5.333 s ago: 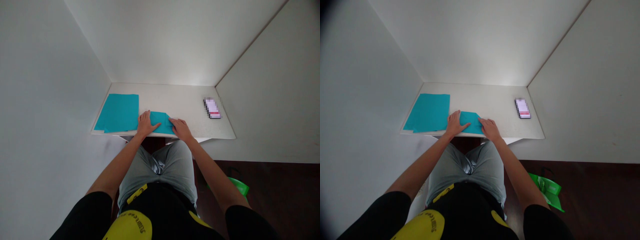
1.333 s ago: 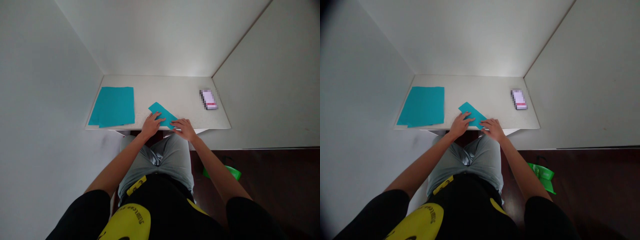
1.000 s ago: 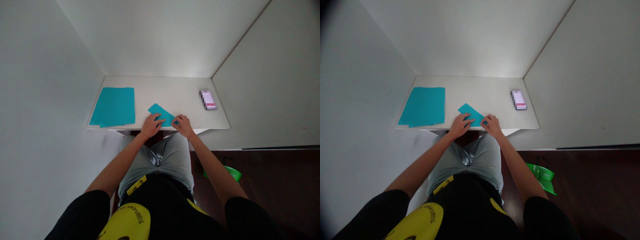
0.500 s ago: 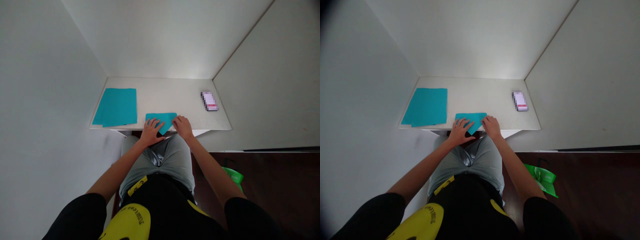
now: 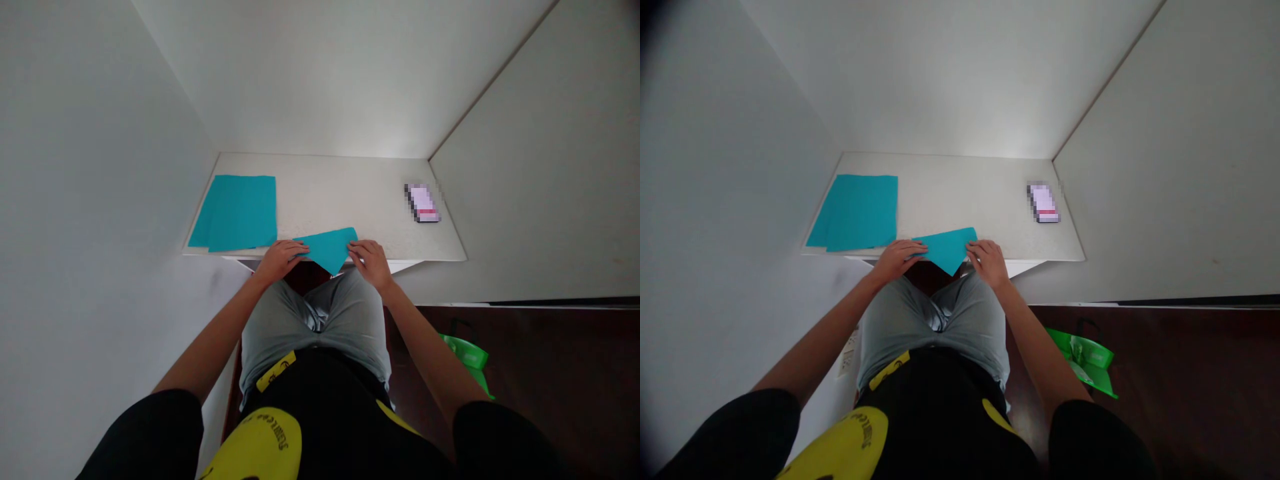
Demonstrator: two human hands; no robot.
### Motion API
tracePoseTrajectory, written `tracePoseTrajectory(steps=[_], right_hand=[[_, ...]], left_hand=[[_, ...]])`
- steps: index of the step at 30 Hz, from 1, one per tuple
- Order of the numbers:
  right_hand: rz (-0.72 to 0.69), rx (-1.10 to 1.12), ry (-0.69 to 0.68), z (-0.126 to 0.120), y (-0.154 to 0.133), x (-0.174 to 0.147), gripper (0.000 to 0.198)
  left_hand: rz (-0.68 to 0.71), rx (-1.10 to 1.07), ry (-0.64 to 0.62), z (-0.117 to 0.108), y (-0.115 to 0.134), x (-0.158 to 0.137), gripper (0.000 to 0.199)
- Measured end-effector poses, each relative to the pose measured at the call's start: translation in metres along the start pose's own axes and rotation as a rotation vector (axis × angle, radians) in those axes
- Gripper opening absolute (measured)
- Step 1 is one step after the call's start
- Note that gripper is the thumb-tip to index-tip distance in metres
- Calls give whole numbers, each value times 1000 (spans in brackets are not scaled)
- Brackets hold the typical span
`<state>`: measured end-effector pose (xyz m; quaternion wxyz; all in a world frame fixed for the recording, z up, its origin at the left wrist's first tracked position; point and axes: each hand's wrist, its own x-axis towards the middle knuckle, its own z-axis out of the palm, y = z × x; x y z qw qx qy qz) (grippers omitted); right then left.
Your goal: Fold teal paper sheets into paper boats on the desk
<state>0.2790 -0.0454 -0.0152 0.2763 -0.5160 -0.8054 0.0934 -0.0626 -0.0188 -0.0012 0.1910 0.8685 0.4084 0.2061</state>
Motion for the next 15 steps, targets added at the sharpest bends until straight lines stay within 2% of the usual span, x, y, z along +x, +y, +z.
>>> tracePoseTrajectory(steps=[6,9,12,15], right_hand=[[0,-67,-95,-11,11,22,33],[-5,-93,-155,-15,16,32,29],[-35,-81,-221,-16,26,40,30],[-38,-72,-260,-16,39,47,52]], left_hand=[[51,-61,-148,-17,-13,30,18],[5,-54,-138,-18,-19,39,16],[-115,-16,-50,-13,-24,44,47],[-198,7,-8,-9,-28,50,62]])
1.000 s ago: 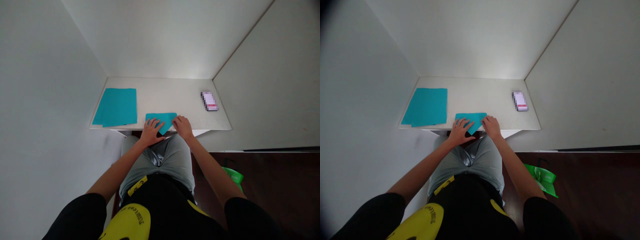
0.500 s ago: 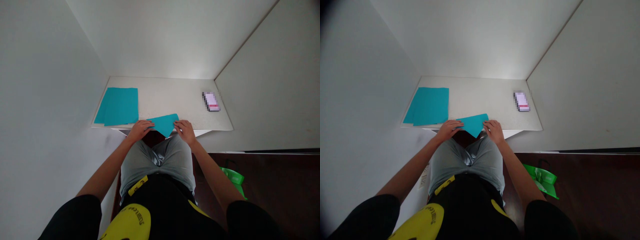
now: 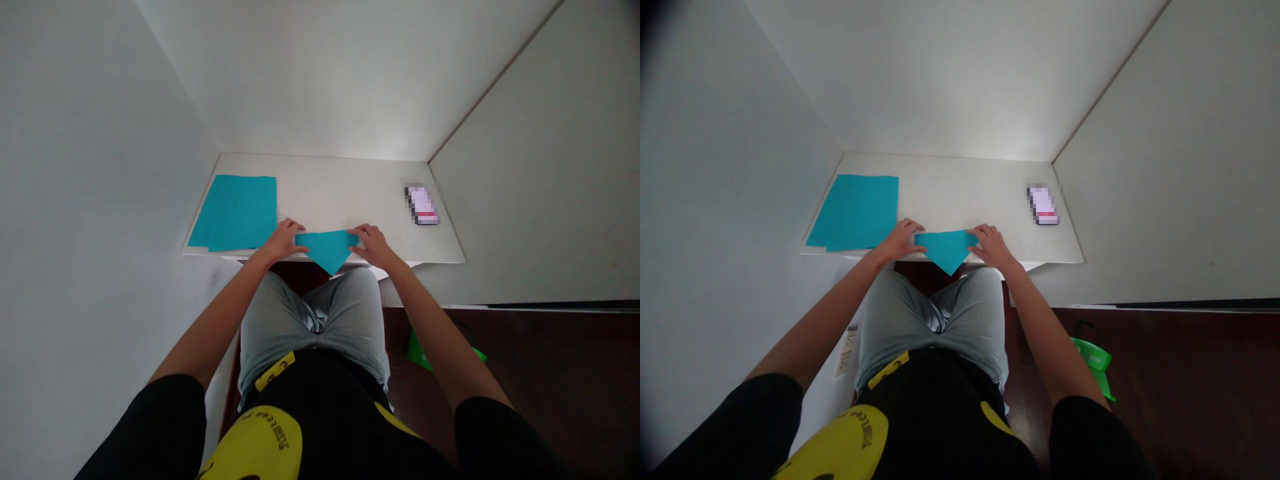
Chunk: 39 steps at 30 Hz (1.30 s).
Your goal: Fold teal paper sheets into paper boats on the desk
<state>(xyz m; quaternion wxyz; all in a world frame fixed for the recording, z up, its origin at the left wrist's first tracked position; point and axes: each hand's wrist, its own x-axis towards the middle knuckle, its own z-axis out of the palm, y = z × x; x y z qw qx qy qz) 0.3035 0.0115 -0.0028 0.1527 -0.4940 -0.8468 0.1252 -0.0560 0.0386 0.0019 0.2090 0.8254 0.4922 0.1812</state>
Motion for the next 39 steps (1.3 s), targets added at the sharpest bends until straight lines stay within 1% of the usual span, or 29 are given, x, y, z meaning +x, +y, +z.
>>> tracePoseTrajectory(steps=[2,4,6,8,11,13,14,16,18,19,21,25,28,30,32,35,37,39], right_hand=[[10,10,-38,0,10,5,66],[16,17,-89,0,18,10,73],[18,15,-122,-1,24,16,75],[15,18,-132,-2,27,21,72],[18,51,-114,-8,24,25,59],[5,77,-97,-13,18,24,43],[-12,86,-88,-16,14,22,33],[-54,92,-67,-19,5,14,19],[-74,77,-25,-20,-4,4,15],[-78,64,-3,-19,-8,-1,15],[-89,33,22,-15,-14,-13,19],[-87,-33,33,-6,-19,-34,32],[-33,-82,93,-1,-28,-43,38],[-44,-89,110,2,-40,-44,41],[-103,-70,76,7,-54,-40,51],[-194,-26,-15,18,-71,-31,71],[-223,-2,-44,24,-74,-30,77],[-227,11,-28,28,-67,-33,81]], left_hand=[[-20,-6,-20,1,-1,4,57],[-35,-16,-44,1,-2,9,52],[-56,-29,-56,1,-2,12,49],[-85,-56,-66,1,-1,13,49],[-125,-155,-74,1,3,10,55],[-126,-235,-65,1,8,4,57],[-112,-258,-52,2,11,0,56],[-60,-246,-3,5,18,-10,42],[3,-158,75,10,24,-20,25],[28,-102,108,13,26,-26,22],[63,-9,134,19,30,-38,27],[139,67,114,26,31,-59,43],[160,84,121,30,31,-69,45],[148,90,134,32,33,-71,44],[130,97,161,34,35,-70,40],[106,125,201,37,39,-67,36],[95,154,206,39,40,-66,36],[94,178,202,40,40,-65,36]])
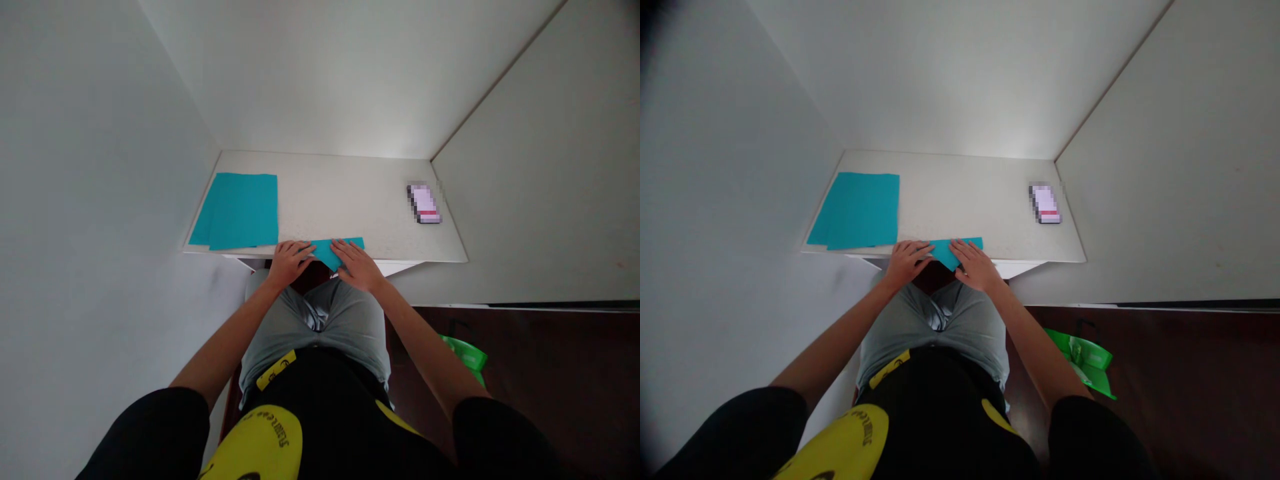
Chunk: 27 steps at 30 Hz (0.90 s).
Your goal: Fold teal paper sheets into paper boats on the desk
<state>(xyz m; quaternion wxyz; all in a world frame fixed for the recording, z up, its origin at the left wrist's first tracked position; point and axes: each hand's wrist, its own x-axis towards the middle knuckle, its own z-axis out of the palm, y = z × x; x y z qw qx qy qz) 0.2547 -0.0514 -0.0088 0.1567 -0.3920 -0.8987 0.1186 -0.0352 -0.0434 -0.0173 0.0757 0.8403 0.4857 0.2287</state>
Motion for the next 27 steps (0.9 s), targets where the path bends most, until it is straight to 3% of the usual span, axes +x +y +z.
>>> tracePoseTrajectory(steps=[3,6,13,18,21,24,27], right_hand=[[26,-6,75,0,16,-16,79],[89,-17,162,-1,28,-31,63],[277,3,276,-2,20,-30,26],[388,244,378,-13,34,-4,29],[500,390,429,-14,49,13,35],[585,399,424,-9,58,21,34],[584,354,419,-3,61,19,29]], left_hand=[[10,2,16,2,-1,0,35],[3,-31,47,5,0,-1,30],[-54,-180,83,1,6,4,17],[-262,-390,126,-8,-1,35,22],[-385,-403,122,-7,-9,54,28],[-393,-349,86,-3,-14,63,16],[-289,-243,87,1,-15,59,9]])
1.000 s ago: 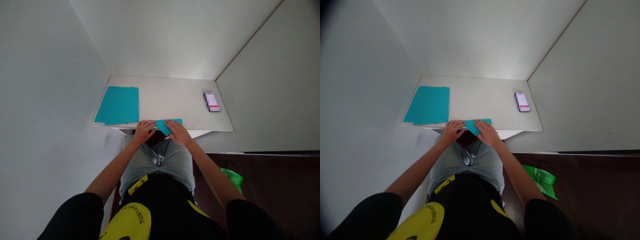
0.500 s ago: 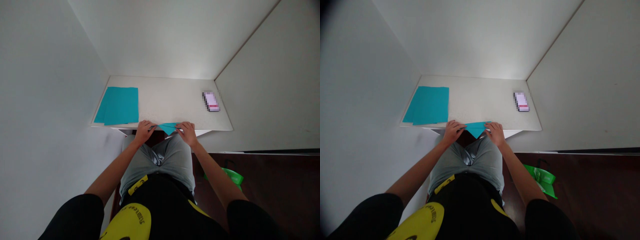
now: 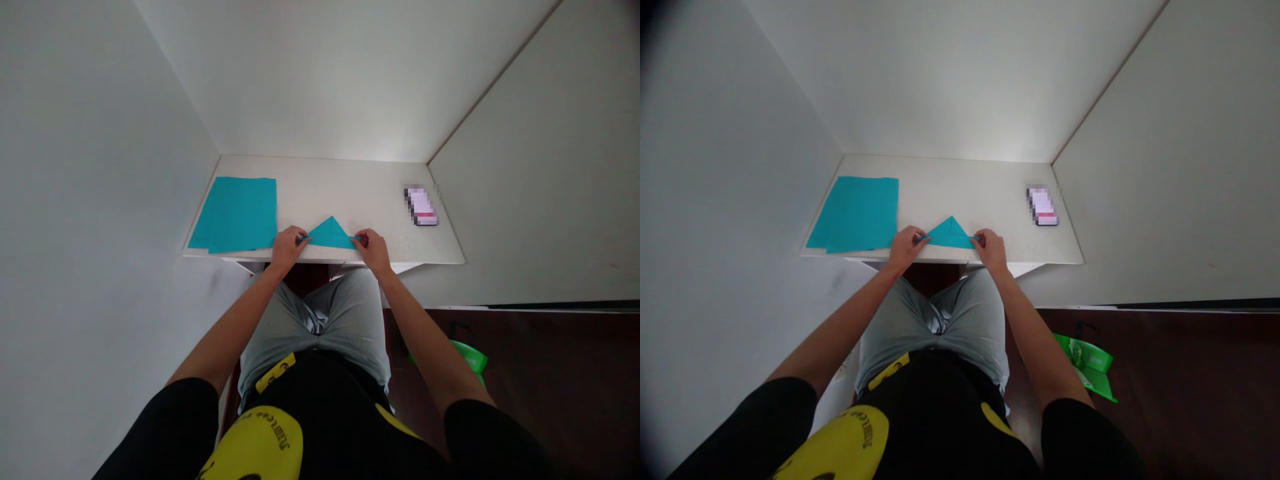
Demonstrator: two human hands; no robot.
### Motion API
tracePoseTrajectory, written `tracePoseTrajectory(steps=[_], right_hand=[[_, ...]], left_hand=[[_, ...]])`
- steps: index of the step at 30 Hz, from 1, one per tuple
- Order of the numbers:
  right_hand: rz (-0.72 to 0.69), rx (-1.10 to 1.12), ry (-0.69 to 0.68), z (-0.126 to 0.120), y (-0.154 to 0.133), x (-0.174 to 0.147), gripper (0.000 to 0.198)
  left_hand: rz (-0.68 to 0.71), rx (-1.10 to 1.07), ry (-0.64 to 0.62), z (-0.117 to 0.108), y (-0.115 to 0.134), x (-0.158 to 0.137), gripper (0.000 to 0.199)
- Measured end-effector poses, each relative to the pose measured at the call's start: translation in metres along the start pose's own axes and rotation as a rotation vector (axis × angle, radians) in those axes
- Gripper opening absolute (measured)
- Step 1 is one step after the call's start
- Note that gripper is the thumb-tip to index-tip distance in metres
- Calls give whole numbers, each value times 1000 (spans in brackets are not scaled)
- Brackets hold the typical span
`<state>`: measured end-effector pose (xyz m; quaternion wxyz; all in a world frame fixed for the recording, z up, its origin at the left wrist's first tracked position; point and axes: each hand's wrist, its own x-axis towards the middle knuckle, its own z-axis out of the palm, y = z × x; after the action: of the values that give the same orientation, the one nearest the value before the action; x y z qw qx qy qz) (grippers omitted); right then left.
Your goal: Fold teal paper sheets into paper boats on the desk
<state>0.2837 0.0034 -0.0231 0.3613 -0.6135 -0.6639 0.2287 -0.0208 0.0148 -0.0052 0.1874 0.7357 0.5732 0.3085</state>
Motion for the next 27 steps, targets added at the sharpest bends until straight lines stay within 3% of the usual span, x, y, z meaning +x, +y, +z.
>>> tracePoseTrajectory(steps=[4,8,13,18,22,27], right_hand=[[-23,-63,59,1,5,-1,29],[-67,-166,98,1,3,0,28],[-271,-263,-43,2,-3,-21,28],[-268,-175,-58,-3,-1,-37,31],[-238,-14,-108,-13,-2,-29,35],[-267,71,-120,-17,1,-21,43]], left_hand=[[193,141,-11,0,-2,-14,15],[293,203,-38,-2,0,-30,24],[311,257,-44,-5,6,-43,28],[308,285,-159,-8,8,-31,25],[334,248,-266,-10,8,-12,22],[379,217,-303,-12,12,-7,21]])
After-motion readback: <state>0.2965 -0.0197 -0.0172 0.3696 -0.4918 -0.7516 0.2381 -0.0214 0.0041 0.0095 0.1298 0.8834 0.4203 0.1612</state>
